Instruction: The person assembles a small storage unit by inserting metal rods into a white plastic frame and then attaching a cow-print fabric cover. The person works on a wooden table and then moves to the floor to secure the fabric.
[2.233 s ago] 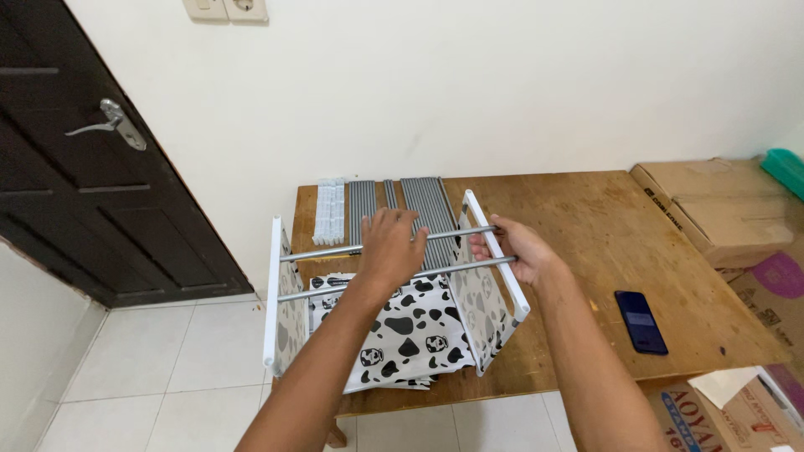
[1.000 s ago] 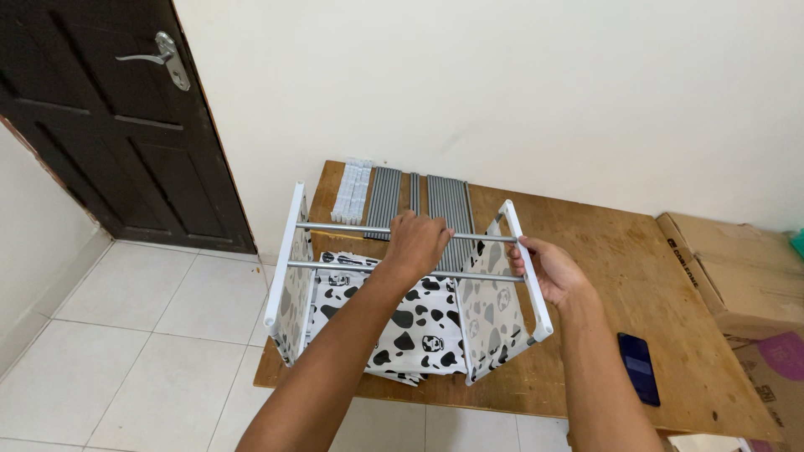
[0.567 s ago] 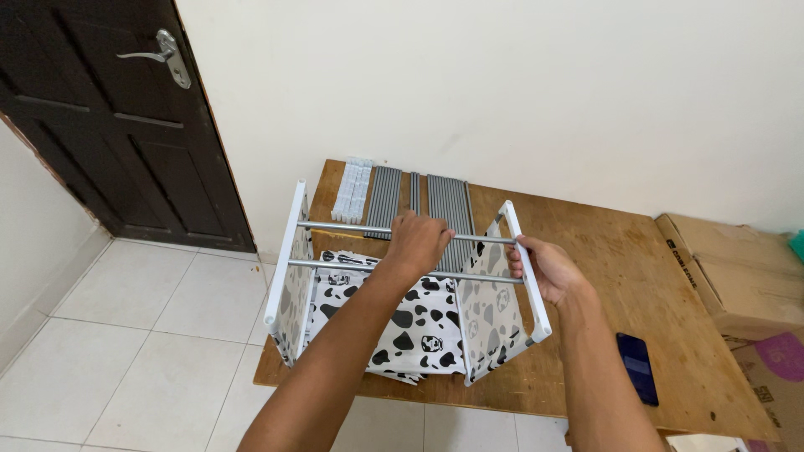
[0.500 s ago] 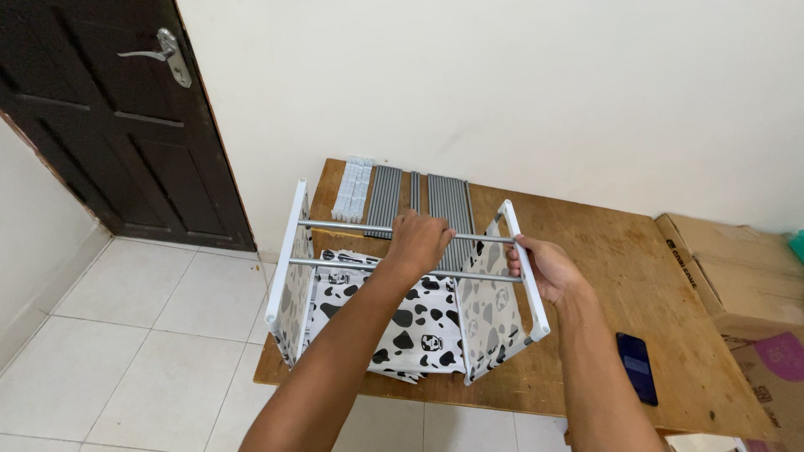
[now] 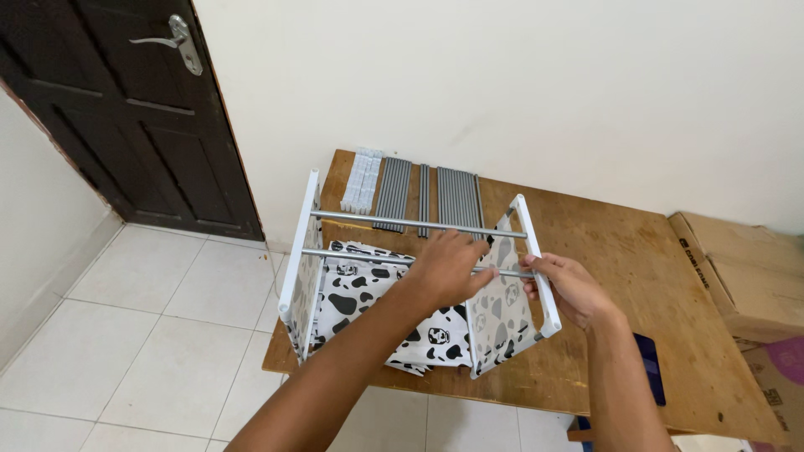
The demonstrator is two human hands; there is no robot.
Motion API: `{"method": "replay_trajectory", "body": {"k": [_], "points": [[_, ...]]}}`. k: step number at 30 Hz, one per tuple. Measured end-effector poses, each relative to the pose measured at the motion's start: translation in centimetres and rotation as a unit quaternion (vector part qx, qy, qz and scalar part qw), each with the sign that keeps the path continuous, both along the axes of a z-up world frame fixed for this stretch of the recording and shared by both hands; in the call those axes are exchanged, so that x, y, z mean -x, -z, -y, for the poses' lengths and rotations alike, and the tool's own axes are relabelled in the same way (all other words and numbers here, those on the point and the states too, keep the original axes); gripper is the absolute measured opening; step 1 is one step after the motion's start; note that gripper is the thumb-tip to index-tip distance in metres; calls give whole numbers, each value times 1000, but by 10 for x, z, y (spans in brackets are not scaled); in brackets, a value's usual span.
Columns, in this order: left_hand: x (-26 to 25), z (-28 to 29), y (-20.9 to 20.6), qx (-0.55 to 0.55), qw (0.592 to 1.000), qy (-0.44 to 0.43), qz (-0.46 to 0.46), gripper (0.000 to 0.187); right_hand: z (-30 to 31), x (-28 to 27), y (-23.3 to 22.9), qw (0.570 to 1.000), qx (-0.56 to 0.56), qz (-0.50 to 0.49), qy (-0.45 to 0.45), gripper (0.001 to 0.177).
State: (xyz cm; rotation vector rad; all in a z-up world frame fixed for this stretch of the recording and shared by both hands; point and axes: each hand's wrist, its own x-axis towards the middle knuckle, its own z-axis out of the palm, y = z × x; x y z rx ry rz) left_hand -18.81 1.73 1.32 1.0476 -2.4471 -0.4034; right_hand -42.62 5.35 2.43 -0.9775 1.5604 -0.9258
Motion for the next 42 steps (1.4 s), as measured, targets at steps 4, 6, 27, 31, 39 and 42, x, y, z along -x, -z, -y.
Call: {"method": "replay_trajectory", "body": {"k": [4, 6, 27, 31, 39, 42], "points": [[-4, -10, -2, -54, 998, 19, 19, 25, -1, 9, 5, 1000, -3, 4, 12, 28], [-6, -10, -2, -63, 998, 15, 2, 22, 1, 10, 5, 1000, -11, 0, 14, 30], [-11, -6, 4, -46, 998, 5, -45, 20, -7, 0, -2, 999, 4, 35, 14, 35], [-9, -7, 5, -34, 998, 4, -48, 18, -5, -2, 2, 999, 6, 41, 17, 35], [-6, -3, 6, -37, 998, 11, -52, 21, -2, 3, 8, 999, -7, 26, 18, 42], [-1, 9, 1, -27, 997, -13, -75, 29, 10, 4, 9, 999, 9, -11, 52, 45]]}}
